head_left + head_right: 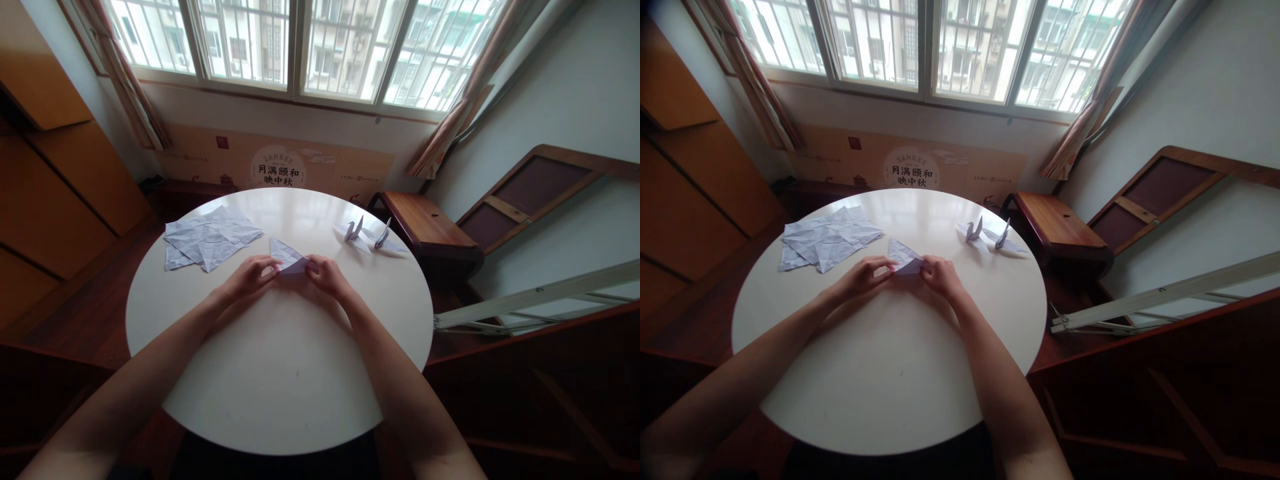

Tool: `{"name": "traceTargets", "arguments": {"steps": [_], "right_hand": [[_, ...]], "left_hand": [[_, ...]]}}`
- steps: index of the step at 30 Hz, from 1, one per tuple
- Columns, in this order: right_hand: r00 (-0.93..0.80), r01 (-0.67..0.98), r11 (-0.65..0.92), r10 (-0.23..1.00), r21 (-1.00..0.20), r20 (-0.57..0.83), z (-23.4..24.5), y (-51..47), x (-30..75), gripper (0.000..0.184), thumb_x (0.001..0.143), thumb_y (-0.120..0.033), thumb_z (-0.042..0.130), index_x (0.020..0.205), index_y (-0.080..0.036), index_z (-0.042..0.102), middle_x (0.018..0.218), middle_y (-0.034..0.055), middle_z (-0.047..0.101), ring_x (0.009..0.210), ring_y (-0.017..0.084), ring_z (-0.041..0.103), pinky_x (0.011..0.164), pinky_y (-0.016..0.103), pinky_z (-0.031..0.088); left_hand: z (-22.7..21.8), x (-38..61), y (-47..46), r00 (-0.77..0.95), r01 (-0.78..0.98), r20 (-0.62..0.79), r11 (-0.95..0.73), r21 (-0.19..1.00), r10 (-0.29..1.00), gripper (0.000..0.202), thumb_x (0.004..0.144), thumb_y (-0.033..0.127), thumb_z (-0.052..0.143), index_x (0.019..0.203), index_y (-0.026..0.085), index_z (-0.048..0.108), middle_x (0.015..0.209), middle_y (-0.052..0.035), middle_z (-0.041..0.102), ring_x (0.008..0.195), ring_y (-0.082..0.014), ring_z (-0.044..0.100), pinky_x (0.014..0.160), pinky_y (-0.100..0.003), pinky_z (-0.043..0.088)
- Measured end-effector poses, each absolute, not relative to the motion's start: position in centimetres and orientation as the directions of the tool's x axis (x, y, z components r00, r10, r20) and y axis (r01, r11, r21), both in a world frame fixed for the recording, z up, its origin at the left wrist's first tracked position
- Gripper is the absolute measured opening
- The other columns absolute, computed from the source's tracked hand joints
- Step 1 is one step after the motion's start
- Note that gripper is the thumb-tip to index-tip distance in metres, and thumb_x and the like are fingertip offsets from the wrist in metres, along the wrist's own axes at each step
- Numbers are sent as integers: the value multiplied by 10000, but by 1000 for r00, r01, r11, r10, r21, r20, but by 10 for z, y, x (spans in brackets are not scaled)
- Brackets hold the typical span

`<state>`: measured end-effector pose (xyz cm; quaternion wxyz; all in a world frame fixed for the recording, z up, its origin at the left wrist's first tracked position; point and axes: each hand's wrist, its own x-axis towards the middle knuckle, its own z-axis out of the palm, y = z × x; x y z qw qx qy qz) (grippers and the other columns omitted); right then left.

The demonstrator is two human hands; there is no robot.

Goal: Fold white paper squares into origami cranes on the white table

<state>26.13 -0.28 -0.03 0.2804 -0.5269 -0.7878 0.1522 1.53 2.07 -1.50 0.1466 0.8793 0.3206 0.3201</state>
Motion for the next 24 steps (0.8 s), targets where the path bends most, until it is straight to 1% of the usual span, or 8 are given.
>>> {"name": "traceTargets", "arguments": {"steps": [2,7,12,15,17,19,21,24], "right_hand": [[-254,767,357,932,-533,258,2,-4,261,312,827,-165,540,1093,-237,688,1035,36,735,945,210,653,851,293,463],[-115,844,198,975,-498,192,5,-4,260,366,884,-253,531,1235,-237,632,1065,60,727,971,228,652,903,342,446],[-56,901,129,981,-413,185,4,-4,260,467,893,-242,559,1359,-226,534,1115,95,673,1028,257,610,907,385,434],[-32,912,112,979,-394,203,0,-3,259,459,878,-194,590,1333,-248,555,1138,98,630,1054,258,581,905,385,432],[-43,908,130,975,-398,220,-3,-3,259,352,887,-182,581,1226,-257,635,1152,97,605,1071,252,560,917,381,427],[-78,900,169,969,-401,233,-6,-2,259,258,901,-178,559,1097,-257,706,1162,97,592,1085,249,539,932,382,418],[-111,893,207,962,-401,248,-8,-2,259,235,911,-190,552,1040,-254,738,1181,101,590,1092,254,521,944,397,410],[-196,867,306,935,-394,295,-9,-3,258,240,910,-244,582,1089,-269,740,1240,94,600,1134,277,493,973,443,389]], "left_hand": [[-17,15,21,586,470,474,-752,462,658,284,937,312,583,1181,190,658,928,-53,718,875,-212,678,850,-329,508],[-19,15,23,596,461,475,-760,458,648,346,935,287,575,1272,216,607,935,-38,704,877,-204,672,867,-334,501],[-17,16,20,595,458,463,-751,477,657,523,933,252,552,1444,250,440,972,-35,681,879,-196,667,858,-330,508],[-17,17,19,615,449,460,-764,463,640,449,937,235,542,1385,265,518,1051,-61,654,915,-196,657,854,-320,513],[-18,17,20,634,441,460,-779,445,622,326,942,237,539,1253,252,635,1124,-84,626,928,-194,660,845,-315,522],[-21,17,22,651,449,456,-792,414,607,248,948,250,537,1133,246,702,1187,-91,617,966,-202,664,873,-332,528],[-25,18,25,660,471,454,-801,369,598,246,959,266,526,1123,253,710,1232,-82,634,1083,-237,638,961,-390,506],[-30,19,27,673,485,449,-809,332,588,295,979,288,492,1203,247,680,1263,-66,661,1257,-270,548,1070,-454,440]]}}
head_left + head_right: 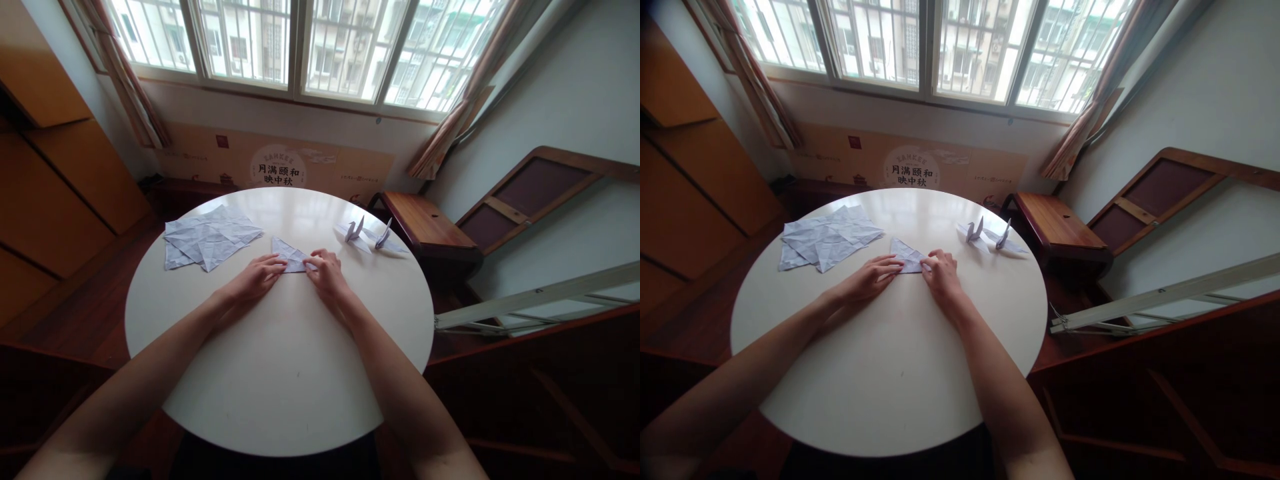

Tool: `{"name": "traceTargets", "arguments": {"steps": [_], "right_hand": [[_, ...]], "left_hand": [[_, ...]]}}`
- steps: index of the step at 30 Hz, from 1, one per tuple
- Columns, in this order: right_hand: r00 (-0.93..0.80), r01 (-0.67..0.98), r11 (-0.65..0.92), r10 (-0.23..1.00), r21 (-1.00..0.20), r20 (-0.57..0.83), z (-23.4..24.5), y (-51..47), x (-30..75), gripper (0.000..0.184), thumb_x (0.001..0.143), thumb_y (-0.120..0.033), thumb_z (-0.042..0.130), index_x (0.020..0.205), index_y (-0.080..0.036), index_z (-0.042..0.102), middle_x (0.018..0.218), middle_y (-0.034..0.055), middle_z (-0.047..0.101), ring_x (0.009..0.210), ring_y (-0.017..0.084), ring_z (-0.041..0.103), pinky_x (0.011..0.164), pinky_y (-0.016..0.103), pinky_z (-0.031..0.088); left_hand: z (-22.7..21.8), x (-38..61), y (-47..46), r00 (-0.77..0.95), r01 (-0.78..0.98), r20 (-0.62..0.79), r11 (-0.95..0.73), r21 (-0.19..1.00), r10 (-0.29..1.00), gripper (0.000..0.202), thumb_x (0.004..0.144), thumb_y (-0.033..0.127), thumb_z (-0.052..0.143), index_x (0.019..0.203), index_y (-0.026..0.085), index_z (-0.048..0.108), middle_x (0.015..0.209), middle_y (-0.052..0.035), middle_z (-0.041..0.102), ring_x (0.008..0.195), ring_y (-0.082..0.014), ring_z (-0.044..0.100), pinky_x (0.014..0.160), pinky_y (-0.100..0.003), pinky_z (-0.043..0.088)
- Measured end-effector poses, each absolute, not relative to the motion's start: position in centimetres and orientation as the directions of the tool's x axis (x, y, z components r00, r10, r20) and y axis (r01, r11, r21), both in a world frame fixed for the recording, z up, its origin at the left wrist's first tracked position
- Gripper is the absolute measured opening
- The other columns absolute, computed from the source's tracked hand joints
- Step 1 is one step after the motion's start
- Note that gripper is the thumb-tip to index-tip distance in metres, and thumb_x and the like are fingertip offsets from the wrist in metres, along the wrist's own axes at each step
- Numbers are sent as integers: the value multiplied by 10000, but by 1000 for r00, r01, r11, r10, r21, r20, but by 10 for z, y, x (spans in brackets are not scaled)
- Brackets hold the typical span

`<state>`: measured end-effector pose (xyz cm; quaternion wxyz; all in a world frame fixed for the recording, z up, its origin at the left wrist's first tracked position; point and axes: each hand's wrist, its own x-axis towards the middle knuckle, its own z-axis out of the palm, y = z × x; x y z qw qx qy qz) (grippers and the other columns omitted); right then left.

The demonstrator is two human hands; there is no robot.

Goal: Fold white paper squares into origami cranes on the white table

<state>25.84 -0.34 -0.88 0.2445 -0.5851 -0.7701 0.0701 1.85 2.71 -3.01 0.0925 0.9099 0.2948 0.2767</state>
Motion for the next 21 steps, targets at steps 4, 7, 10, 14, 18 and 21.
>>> {"name": "traceTargets", "arguments": {"steps": [4,7,10,14,18,21], "right_hand": [[-379,775,502,855,-384,353,-7,-8,253,287,884,-253,636,1155,-300,719,1282,52,638,1224,273,469,1044,469,339],[-475,696,588,808,-413,348,-8,-9,250,270,874,-275,655,1132,-306,728,1234,27,686,1221,240,513,1073,438,341],[-500,653,600,800,-462,331,-7,-8,250,204,888,-273,627,1039,-295,762,1137,9,734,1146,206,592,1049,375,390],[-440,686,545,838,-481,322,-2,-7,255,211,913,-283,576,949,-256,783,1018,26,766,1031,188,657,970,310,441],[-342,797,435,897,-420,279,9,-8,260,309,927,-310,543,752,-203,774,864,56,767,912,195,677,823,268,448],[-249,881,330,933,-338,262,15,-9,263,404,935,-327,520,615,-184,722,695,73,725,812,208,672,764,277,429]], "left_hand": [[-30,18,26,685,485,435,-811,327,584,336,982,306,486,1266,232,650,1302,-75,646,1230,-254,577,1070,-433,444],[-27,19,24,679,486,434,-806,338,592,333,979,320,494,1255,239,660,1290,-80,652,1206,-251,593,1054,-425,455],[-23,19,22,679,491,414,-794,359,606,329,975,337,501,1234,232,675,1280,-87,656,1189,-254,603,1046,-423,461],[-22,18,22,679,485,412,-793,369,607,328,965,341,512,1228,236,678,1275,-83,661,1206,-259,595,1059,-424,451],[-23,17,22,689,483,403,-797,363,602,332,963,321,507,1232,222,674,1288,-85,653,1207,-259,592,1056,-417,451],[-22,18,22,690,490,398,-795,358,605,338,964,318,502,1235,209,672,1294,-88,649,1207,-262,589,1055,-415,446]]}}
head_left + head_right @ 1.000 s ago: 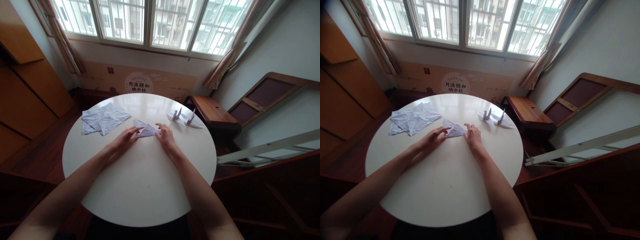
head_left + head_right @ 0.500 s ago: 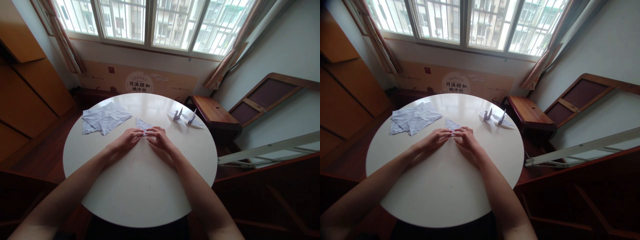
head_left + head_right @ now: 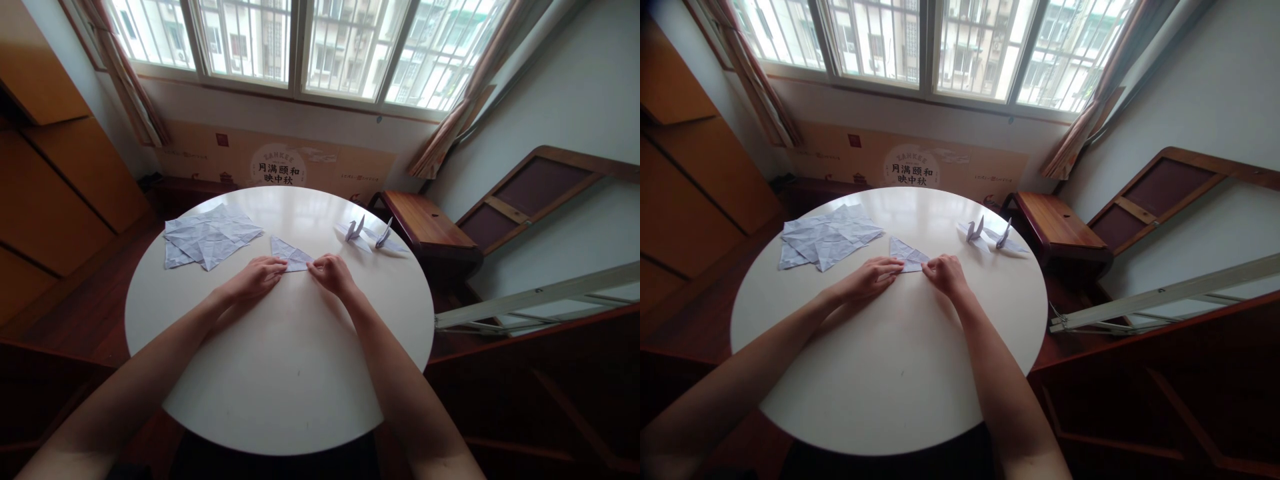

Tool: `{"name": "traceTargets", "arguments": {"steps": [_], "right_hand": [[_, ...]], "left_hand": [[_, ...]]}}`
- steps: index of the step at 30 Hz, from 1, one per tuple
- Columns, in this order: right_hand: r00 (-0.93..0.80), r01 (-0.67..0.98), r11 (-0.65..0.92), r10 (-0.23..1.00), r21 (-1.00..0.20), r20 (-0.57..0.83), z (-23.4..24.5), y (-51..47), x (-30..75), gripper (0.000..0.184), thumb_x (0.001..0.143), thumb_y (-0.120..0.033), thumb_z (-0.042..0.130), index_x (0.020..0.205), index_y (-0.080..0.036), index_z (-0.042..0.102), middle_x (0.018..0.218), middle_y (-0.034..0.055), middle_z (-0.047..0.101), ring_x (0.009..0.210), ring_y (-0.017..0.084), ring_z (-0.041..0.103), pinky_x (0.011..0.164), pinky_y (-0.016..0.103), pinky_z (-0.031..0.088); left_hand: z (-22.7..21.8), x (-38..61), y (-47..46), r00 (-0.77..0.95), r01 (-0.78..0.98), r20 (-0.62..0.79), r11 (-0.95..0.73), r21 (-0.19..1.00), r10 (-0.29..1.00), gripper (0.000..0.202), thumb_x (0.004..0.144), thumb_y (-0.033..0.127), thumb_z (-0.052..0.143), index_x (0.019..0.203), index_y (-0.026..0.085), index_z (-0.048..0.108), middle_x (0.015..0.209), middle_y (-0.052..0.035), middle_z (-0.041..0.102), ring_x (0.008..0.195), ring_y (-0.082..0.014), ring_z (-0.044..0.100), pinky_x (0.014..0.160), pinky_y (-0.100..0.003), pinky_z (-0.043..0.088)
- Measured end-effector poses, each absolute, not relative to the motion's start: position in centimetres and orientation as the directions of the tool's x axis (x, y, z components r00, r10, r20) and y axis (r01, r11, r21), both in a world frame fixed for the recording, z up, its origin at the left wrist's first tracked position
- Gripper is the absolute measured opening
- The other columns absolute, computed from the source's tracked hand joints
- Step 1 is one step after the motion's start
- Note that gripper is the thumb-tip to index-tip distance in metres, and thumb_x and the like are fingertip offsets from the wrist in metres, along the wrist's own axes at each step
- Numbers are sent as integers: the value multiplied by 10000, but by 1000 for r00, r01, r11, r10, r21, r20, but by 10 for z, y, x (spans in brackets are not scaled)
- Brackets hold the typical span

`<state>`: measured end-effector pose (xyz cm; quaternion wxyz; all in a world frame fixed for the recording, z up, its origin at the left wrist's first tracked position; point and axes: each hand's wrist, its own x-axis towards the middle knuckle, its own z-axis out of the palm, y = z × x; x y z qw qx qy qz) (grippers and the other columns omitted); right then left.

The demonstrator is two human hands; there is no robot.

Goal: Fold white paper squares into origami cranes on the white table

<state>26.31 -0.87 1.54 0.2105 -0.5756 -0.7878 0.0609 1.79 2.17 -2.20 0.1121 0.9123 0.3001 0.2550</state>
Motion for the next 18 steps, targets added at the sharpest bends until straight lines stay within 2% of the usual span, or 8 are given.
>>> {"name": "traceTargets", "arguments": {"steps": [3,7,9,12,15,18], "right_hand": [[-204,901,293,936,-319,285,15,-7,265,380,939,-311,515,656,-178,732,720,86,728,827,222,664,784,300,437],[-318,799,439,889,-412,330,5,-5,263,226,928,-281,561,997,-207,764,1061,73,749,1047,219,635,938,335,440],[-372,752,496,863,-434,342,-1,-5,260,254,920,-313,591,1112,-229,735,1168,67,721,1133,219,605,1004,365,421],[-453,698,562,826,-443,335,-9,-6,254,294,902,-350,624,1164,-254,717,1266,53,677,1198,224,580,1055,394,401],[-491,670,581,814,-463,311,-12,-6,250,289,889,-360,644,1160,-290,718,1298,25,658,1242,232,560,1088,419,384],[-486,666,558,828,-496,279,-9,-6,250,305,884,-300,647,1183,-303,705,1268,15,675,1250,225,560,1092,417,394]], "left_hand": [[-19,19,19,685,490,401,-792,364,608,336,968,321,498,1238,220,671,1288,-82,652,1209,-258,583,1055,-411,436],[-15,20,17,694,477,395,-795,374,602,282,962,342,536,1174,263,705,1223,-52,688,1096,-242,622,1009,-401,446],[-14,20,16,705,465,391,-802,376,592,258,969,352,536,1124,271,725,1157,-47,714,1027,-230,640,980,-393,449],[-15,22,17,710,445,401,-811,381,578,248,976,358,531,1080,271,738,1092,-51,726,979,-217,647,944,-377,456],[-18,24,16,682,473,422,-800,368,597,243,963,367,550,1113,287,723,1156,-51,698,1062,-235,621,989,-407,427],[-20,25,15,658,530,399,-769,357,638,304,965,377,536,1224,293,672,1262,-57,659,1199,-269,560,1062,-457,368]]}}
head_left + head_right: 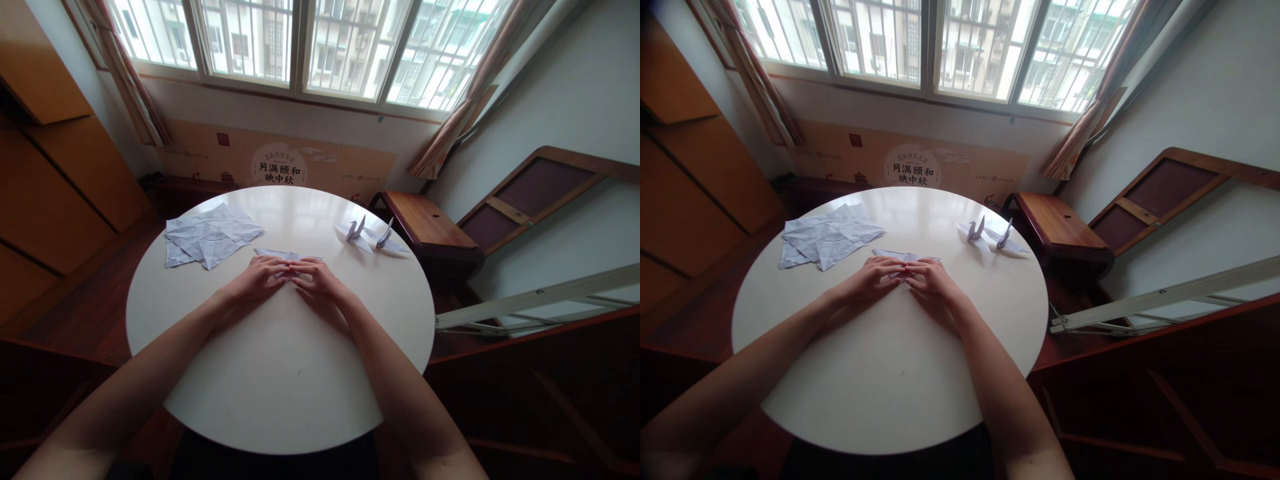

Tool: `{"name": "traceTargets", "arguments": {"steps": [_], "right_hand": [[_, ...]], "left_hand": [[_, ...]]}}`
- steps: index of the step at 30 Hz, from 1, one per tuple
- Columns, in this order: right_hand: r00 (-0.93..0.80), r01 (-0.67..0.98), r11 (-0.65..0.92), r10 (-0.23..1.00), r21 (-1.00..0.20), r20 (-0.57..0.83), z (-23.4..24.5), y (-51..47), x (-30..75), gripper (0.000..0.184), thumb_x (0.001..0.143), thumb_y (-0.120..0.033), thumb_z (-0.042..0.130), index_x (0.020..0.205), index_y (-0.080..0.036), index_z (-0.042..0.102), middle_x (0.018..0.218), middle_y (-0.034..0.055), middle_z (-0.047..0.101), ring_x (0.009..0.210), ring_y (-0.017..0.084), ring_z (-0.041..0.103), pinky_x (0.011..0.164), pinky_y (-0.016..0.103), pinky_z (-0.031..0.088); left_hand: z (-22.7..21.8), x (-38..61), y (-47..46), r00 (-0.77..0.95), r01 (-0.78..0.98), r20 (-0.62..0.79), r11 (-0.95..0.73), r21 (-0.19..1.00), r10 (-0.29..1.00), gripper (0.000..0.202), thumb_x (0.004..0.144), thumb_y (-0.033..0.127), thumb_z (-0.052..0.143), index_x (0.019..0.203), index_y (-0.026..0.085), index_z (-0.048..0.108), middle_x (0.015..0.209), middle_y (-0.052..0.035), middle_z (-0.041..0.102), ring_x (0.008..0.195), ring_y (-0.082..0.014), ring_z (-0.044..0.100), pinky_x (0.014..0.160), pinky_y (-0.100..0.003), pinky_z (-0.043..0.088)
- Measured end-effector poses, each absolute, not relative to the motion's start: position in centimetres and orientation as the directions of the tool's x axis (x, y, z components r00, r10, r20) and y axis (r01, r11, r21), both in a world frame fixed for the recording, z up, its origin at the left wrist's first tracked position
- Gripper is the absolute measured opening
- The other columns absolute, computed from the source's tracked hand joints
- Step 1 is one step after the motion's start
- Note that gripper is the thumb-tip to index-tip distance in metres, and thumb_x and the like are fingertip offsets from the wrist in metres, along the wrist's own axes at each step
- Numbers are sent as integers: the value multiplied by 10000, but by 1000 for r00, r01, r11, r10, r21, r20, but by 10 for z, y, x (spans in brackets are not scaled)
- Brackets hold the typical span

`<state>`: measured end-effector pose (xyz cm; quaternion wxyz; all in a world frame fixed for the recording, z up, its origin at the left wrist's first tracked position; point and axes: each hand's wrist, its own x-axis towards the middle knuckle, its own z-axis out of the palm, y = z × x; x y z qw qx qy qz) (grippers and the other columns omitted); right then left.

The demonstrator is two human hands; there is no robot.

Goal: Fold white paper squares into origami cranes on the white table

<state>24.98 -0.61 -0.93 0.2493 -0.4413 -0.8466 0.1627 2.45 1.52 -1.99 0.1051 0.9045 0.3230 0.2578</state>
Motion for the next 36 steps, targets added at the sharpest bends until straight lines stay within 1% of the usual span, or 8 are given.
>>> {"name": "traceTargets", "arguments": {"steps": [3,6,11,14,19,24,31,36], "right_hand": [[-472,672,543,838,-503,274,-5,-6,252,270,881,-239,632,1127,-281,735,1229,24,696,1214,209,588,1071,373,424],[-414,717,500,866,-485,281,0,-7,256,225,890,-250,612,1060,-258,760,1175,34,722,1150,210,621,1027,350,453],[-197,864,280,953,-419,230,9,-7,265,245,925,-283,546,1000,-217,769,1057,85,749,1023,249,661,914,364,483],[-118,888,201,969,-413,216,9,-5,269,258,934,-298,527,965,-218,770,1043,87,741,1006,252,651,897,363,472],[-174,871,243,966,-427,192,2,-3,269,240,917,-301,562,1032,-233,761,1052,79,677,1049,243,562,944,366,426],[-198,873,255,965,-415,174,-1,-4,267,281,915,-333,578,1136,-240,724,1090,89,620,1044,244,498,968,391,391],[-208,870,261,964,-418,167,-2,-6,266,320,903,-353,589,1182,-239,697,1122,97,596,1064,267,460,986,414,374],[-202,872,249,967,-421,155,-1,-7,265,326,901,-345,589,1190,-238,694,1152,98,585,1076,272,451,1004,420,360]], "left_hand": [[-20,24,15,658,560,366,-752,348,658,349,967,378,526,1285,282,635,1305,-59,642,1226,-275,546,1073,-461,359],[-19,24,15,658,580,339,-740,341,672,358,962,369,524,1286,264,636,1321,-61,634,1226,-290,547,1063,-473,365],[-17,24,15,660,577,329,-736,354,675,360,945,366,530,1265,254,652,1328,-67,630,1232,-291,550,1069,-470,375],[-18,24,15,664,574,331,-740,349,671,355,942,364,528,1254,256,659,1333,-65,626,1233,-282,550,1082,-465,371],[-18,23,15,673,565,328,-747,352,663,354,948,370,522,1255,259,659,1343,-69,619,1236,-286,543,1079,-472,367],[-15,23,15,680,562,306,-742,366,666,363,952,363,514,1268,248,649,1339,-77,620,1237,-309,535,1064,-493,364],[-17,22,16,694,557,306,-755,345,652,357,961,371,499,1267,261,646,1351,-67,613,1244,-287,536,1079,-469,352],[-16,22,16,699,543,314,-763,352,643,351,960,366,502,1260,260,650,1345,-66,618,1245,-286,538,1080,-465,353]]}}
